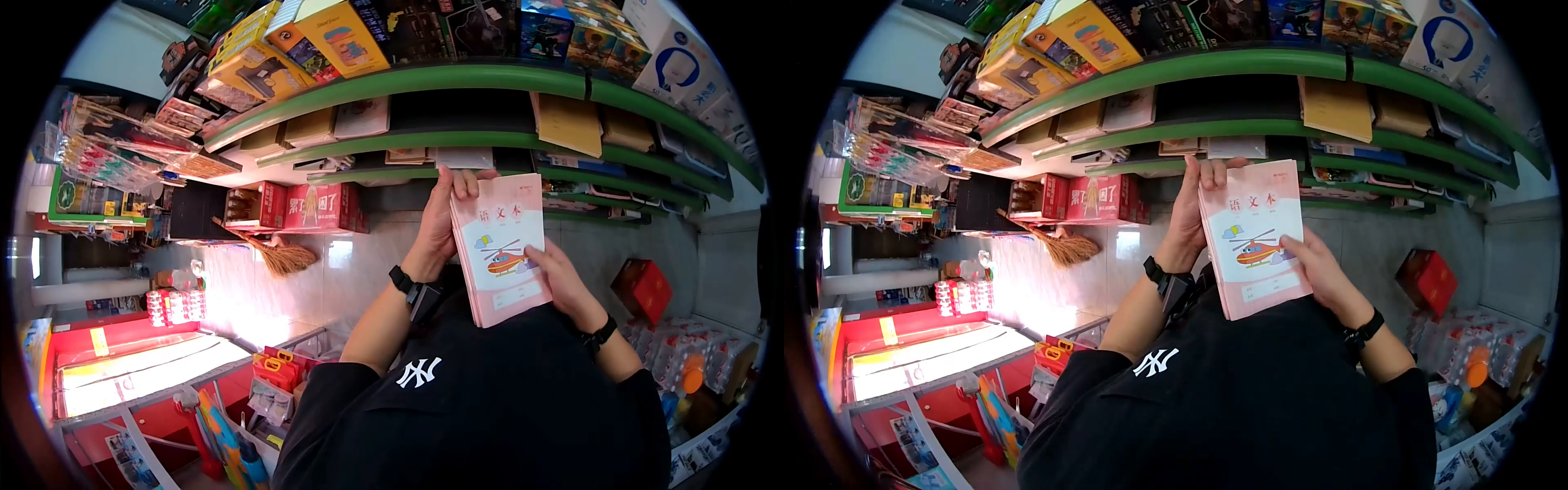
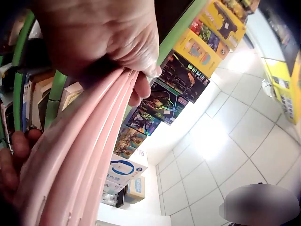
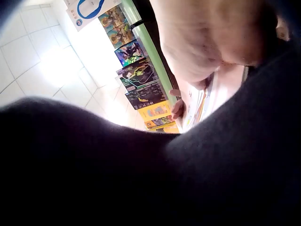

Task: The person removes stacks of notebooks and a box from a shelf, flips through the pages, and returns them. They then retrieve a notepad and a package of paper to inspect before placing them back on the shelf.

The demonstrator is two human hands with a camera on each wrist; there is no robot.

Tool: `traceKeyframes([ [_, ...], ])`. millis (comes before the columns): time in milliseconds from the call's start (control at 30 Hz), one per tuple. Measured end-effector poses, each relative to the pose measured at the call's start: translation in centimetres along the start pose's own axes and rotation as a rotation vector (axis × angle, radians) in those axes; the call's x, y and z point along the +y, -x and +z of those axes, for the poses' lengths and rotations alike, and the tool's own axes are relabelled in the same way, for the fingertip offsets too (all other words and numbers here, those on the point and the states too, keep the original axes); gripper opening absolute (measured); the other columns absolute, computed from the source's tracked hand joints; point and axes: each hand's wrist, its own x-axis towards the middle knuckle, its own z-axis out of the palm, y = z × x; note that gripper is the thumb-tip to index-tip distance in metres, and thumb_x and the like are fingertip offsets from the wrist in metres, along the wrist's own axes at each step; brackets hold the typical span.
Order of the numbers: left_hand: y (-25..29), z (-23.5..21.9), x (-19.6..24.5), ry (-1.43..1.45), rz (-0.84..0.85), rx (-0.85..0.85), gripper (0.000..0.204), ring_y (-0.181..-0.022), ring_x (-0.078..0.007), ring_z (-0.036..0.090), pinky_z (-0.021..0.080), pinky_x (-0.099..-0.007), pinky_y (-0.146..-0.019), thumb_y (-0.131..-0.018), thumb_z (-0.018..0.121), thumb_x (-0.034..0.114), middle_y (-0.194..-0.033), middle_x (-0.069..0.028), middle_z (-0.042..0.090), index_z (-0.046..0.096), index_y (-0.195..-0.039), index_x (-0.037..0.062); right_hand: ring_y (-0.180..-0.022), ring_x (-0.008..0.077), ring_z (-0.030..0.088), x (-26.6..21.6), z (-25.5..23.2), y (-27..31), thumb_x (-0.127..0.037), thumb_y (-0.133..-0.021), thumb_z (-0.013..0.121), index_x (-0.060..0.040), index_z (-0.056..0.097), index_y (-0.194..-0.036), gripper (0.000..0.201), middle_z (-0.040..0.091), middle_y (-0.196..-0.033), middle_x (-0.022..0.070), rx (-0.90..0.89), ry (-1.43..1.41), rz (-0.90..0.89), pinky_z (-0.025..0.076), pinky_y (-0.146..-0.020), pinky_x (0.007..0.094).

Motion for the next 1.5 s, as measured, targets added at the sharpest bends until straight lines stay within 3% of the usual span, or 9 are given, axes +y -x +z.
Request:
traceKeyframes([
  [300, 0.2, -1.3, 3.0, 0.059, 0.023, 0.042, 0.064, -0.127, -0.0288, 0.051, 0.044, -0.0524, -0.109, -0.105, 0.026, 0.060, -0.075, -0.0035, 0.046, 0.035, -0.063, 0.0119, -0.115, 0.0141, 0.059, 0.9, 2.8, -2.2, -0.019, -0.103, 0.059, 0.0018, 0.045, -0.140, 0.045, 0.061, -0.129, 0.0103, -0.022, 0.116, -0.098, 0.049, -0.099, 0.0301],
  [400, 0.1, -4.4, 4.2, 0.175, -0.060, -0.076, 0.065, -0.133, -0.0308, 0.049, 0.037, -0.0518, -0.115, -0.106, 0.026, 0.057, -0.122, -0.0136, 0.062, 0.058, -0.082, 0.0062, -0.113, 0.0135, 0.060, 0.7, 4.1, -3.3, -0.018, -0.102, 0.060, 0.0021, 0.046, -0.139, 0.044, 0.062, -0.127, 0.0097, -0.016, 0.179, -0.156, 0.049, -0.097, 0.0296],
  [500, -0.3, -4.3, 6.1, -0.080, 0.038, 0.201, 0.066, -0.142, -0.0320, 0.040, 0.034, -0.0488, -0.118, -0.107, 0.028, 0.055, -0.156, -0.0182, 0.039, 0.054, -0.132, 0.0001, -0.111, 0.0133, 0.061, -0.1, 5.3, -5.8, -0.017, -0.102, 0.060, 0.0026, 0.047, -0.138, 0.043, 0.063, -0.126, 0.0096, 0.023, 0.227, -0.190, 0.051, -0.095, 0.0289],
  [600, 1.3, -10.2, 9.2, -0.183, -0.063, 0.159, 0.071, -0.147, -0.0319, 0.034, 0.033, -0.0453, -0.119, -0.108, 0.032, 0.051, -0.160, -0.0195, 0.032, 0.024, -0.156, -0.0004, -0.107, 0.0134, 0.062, -1.3, 5.7, -11.1, -0.017, -0.101, 0.061, 0.0041, 0.052, -0.131, 0.039, 0.065, -0.122, 0.0094, 0.101, 0.302, -0.274, 0.051, -0.092, 0.0285],
  [800, 10.4, -19.2, 18.3, -0.280, -0.289, 0.327, 0.057, -0.127, -0.0336, 0.056, 0.039, -0.0456, -0.114, -0.106, 0.043, 0.045, -0.136, -0.0216, 0.059, 0.054, -0.135, -0.0034, -0.097, 0.0138, 0.061, -4.4, 4.7, -27.7, -0.018, -0.098, 0.064, 0.0024, 0.060, -0.123, 0.033, 0.067, -0.113, 0.0064, 0.328, 0.482, -0.457, 0.048, -0.085, 0.0301],
  [967, 18.5, -26.9, 24.5, -0.392, -0.123, 0.550, 0.050, -0.120, -0.0312, 0.061, 0.044, -0.0441, -0.109, -0.105, 0.044, 0.038, -0.133, -0.0196, 0.062, 0.056, -0.132, -0.0021, -0.109, 0.0153, 0.058, -5.6, 2.9, -38.9, -0.022, -0.099, 0.065, -0.0035, 0.064, -0.126, 0.033, 0.064, -0.121, 0.0040, 0.376, 0.418, -0.453, 0.046, -0.092, 0.0305],
  [1067, 21.8, -29.6, 27.1, -0.329, -0.065, 0.640, 0.047, -0.119, -0.0284, 0.062, 0.045, -0.0415, -0.107, -0.104, 0.043, 0.036, -0.132, -0.0179, 0.063, 0.058, -0.130, -0.0006, -0.111, 0.0165, 0.055, -6.5, 2.1, -42.4, -0.037, -0.098, 0.067, -0.0039, 0.053, -0.137, 0.053, 0.058, -0.128, 0.0036, 0.290, 0.565, -0.491, 0.047, -0.096, 0.0347],
  [1300, 25.2, -32.7, 29.8, -0.231, -0.022, 0.676, 0.047, -0.122, -0.0310, 0.059, 0.044, -0.0437, -0.109, -0.105, 0.043, 0.035, -0.136, -0.0199, 0.060, 0.056, -0.130, -0.0025, -0.115, 0.0184, 0.057, -6.0, 0.9, -46.1, -0.030, -0.100, 0.063, -0.0054, 0.058, -0.135, 0.043, 0.062, -0.125, 0.0046, 0.428, 0.861, -0.489, 0.045, -0.098, 0.0349],
  [1500, 24.5, -33.7, 31.8, -0.249, -0.034, 0.664, 0.047, -0.120, -0.0308, 0.060, 0.045, -0.0430, -0.108, -0.105, 0.042, 0.034, -0.134, -0.0199, 0.061, 0.055, -0.130, -0.0026, -0.127, 0.0349, 0.054, -5.8, -0.3, -46.6, -0.047, -0.097, 0.061, -0.0060, 0.051, -0.142, 0.062, 0.054, -0.143, 0.0199, 0.646, 1.525, -0.617, 0.044, -0.106, 0.0423],
])
